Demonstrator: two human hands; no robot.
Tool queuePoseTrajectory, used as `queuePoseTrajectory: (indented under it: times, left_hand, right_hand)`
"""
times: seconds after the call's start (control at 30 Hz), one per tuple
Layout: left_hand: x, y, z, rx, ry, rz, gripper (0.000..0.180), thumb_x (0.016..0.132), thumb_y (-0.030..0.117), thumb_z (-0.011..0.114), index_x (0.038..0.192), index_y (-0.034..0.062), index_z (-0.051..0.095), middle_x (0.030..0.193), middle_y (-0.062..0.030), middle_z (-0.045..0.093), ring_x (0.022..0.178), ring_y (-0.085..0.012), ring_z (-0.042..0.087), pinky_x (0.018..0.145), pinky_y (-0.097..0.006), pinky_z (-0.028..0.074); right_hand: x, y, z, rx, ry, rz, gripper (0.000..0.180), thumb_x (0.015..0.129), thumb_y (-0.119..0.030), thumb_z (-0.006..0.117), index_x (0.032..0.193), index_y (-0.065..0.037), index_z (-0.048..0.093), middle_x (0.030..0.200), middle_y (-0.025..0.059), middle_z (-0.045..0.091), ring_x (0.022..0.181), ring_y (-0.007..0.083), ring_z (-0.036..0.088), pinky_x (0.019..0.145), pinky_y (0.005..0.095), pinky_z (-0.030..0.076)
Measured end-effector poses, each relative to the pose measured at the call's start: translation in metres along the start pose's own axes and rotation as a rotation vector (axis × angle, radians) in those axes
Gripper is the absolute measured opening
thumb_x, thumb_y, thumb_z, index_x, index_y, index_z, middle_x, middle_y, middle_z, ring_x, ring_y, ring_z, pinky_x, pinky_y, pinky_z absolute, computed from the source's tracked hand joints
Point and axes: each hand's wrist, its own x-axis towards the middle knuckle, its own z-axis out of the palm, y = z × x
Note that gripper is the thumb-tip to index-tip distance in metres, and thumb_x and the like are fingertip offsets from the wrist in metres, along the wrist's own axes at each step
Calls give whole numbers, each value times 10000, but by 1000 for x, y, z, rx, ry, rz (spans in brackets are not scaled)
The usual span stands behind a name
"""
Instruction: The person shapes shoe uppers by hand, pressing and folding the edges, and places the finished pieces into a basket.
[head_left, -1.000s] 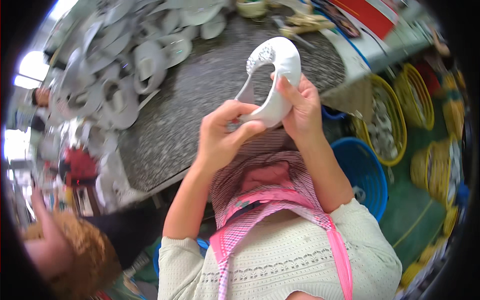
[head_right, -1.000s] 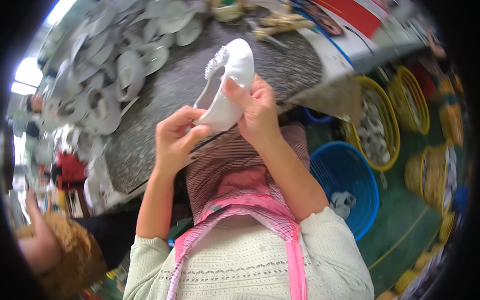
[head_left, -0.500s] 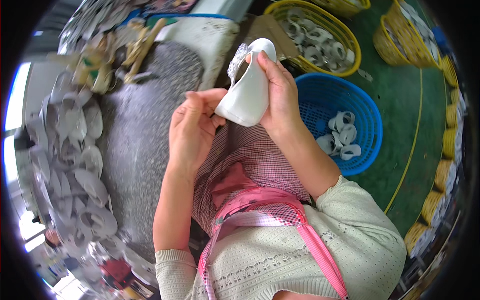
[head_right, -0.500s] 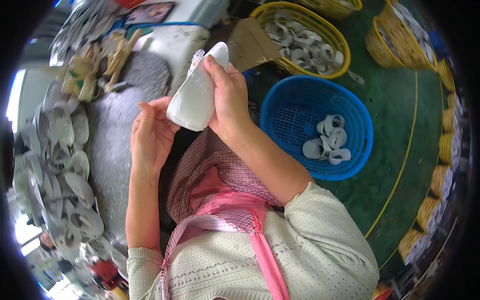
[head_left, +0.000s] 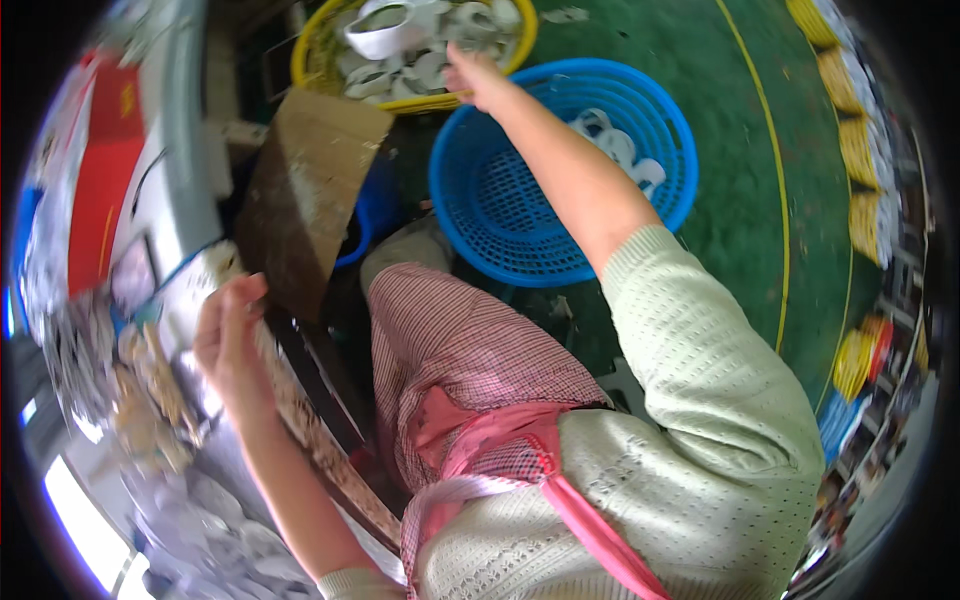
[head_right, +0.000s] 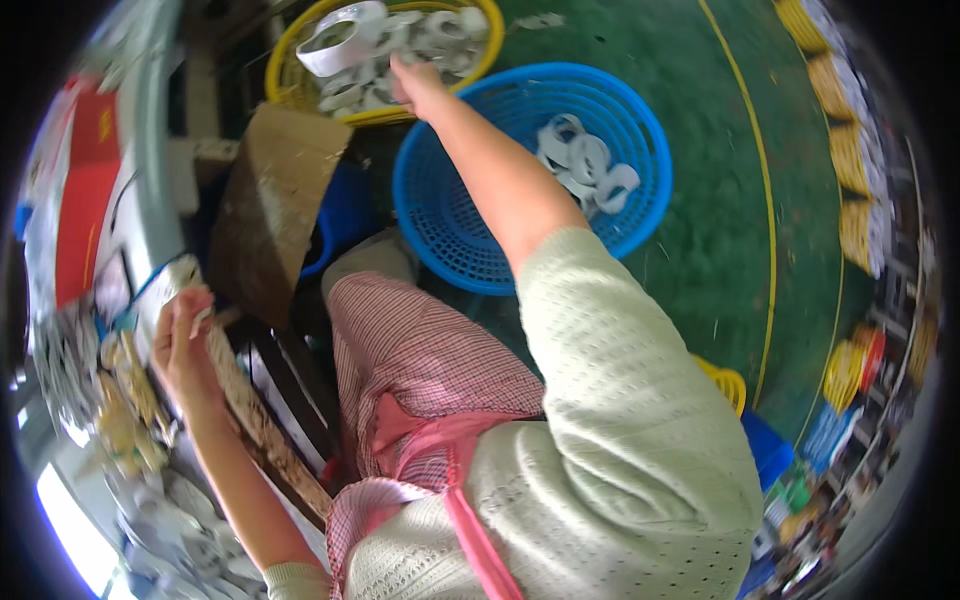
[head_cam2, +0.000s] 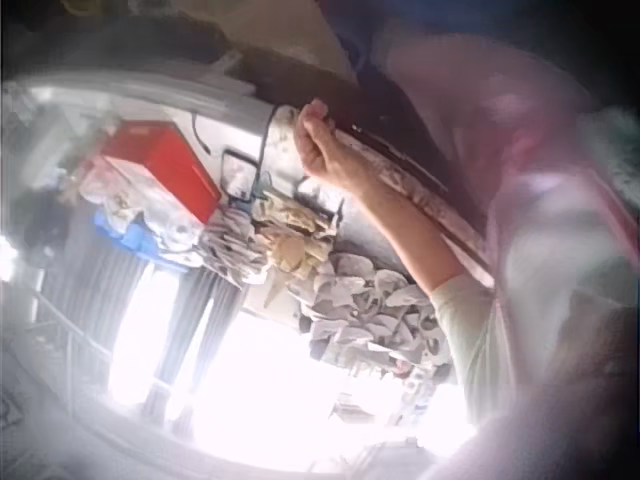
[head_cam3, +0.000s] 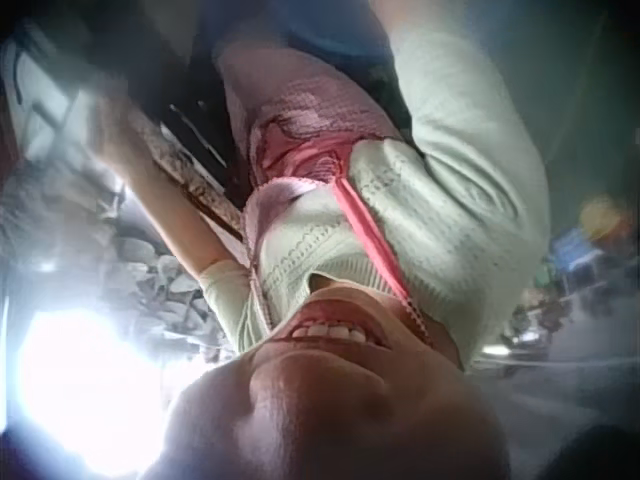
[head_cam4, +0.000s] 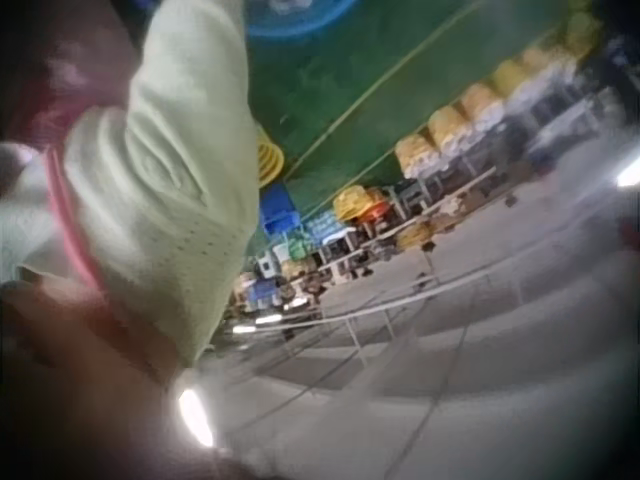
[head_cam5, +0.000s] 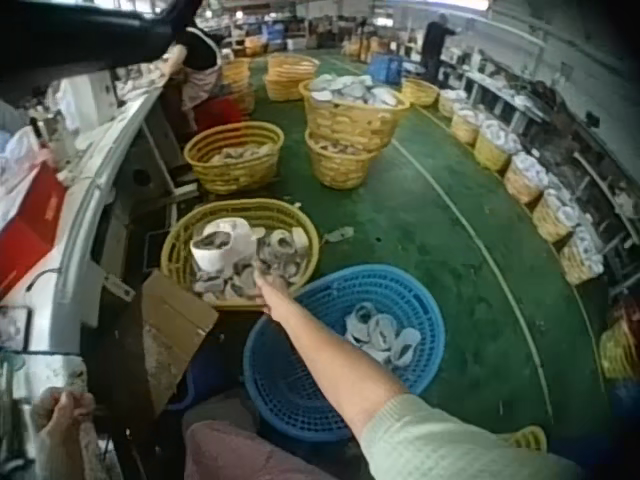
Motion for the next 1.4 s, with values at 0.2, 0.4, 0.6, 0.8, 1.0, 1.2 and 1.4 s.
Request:
queuePoseTrajectory:
  times: [0.2,0.4,0.6,0.8,1.0,1.2,1.4]
  left_hand:
    - [99,1,-45,991,118,373,305,846,214,556,1114,69,565,1120,-75,570,1026,-178,511,896,-304,364]
    - [170,-32,-52,1263,19,590,493,812,236,595,1235,35,441,1266,-151,438,1198,-280,364,1012,-391,238]
    - [163,-35,-41,1233,146,518,508,792,261,610,1237,72,454,1276,-135,437,1191,-278,374,1004,-409,243]
    - [166,-44,-64,1446,94,572,489,773,250,622,1235,204,472,1285,-119,431,1187,-271,399,997,-450,243]
    - [159,-31,-28,1270,270,331,538,769,243,613,1263,123,437,1273,-91,445,1147,-201,438,964,-398,275]
    - [158,-29,-30,1262,240,355,550,759,246,613,1266,132,435,1257,-106,454,1125,-212,450,961,-394,278]
    - [159,-54,-65,1088,326,269,559,742,246,638,1251,118,446,1231,-129,463,1080,-214,478,904,-385,361]
  right_hand:
    - [-40,204,-162,-500,65,48,247,755,-228,566,578,-55,567,508,42,524,432,133,487,392,289,344]
    - [-118,317,-239,-751,359,384,263,703,-295,631,789,-46,634,707,120,613,687,229,605,604,339,462]
    - [-167,324,-187,-1394,-403,100,549,654,-364,679,1079,-56,518,1153,150,483,997,322,524,824,489,411]
    - [-166,378,-155,-1606,-408,103,292,716,-176,588,960,-35,513,978,134,491,880,299,570,809,504,421]
    - [-147,346,-127,-1507,-521,244,307,676,-129,640,932,2,532,1018,184,497,840,318,592,758,456,474]
    - [-134,338,-84,-1381,-625,347,411,601,-174,736,922,15,564,1062,218,501,842,356,594,714,414,510]
    - [-118,336,-35,-1195,-553,386,390,600,-222,742,894,-7,600,1071,241,499,853,368,595,738,427,506]
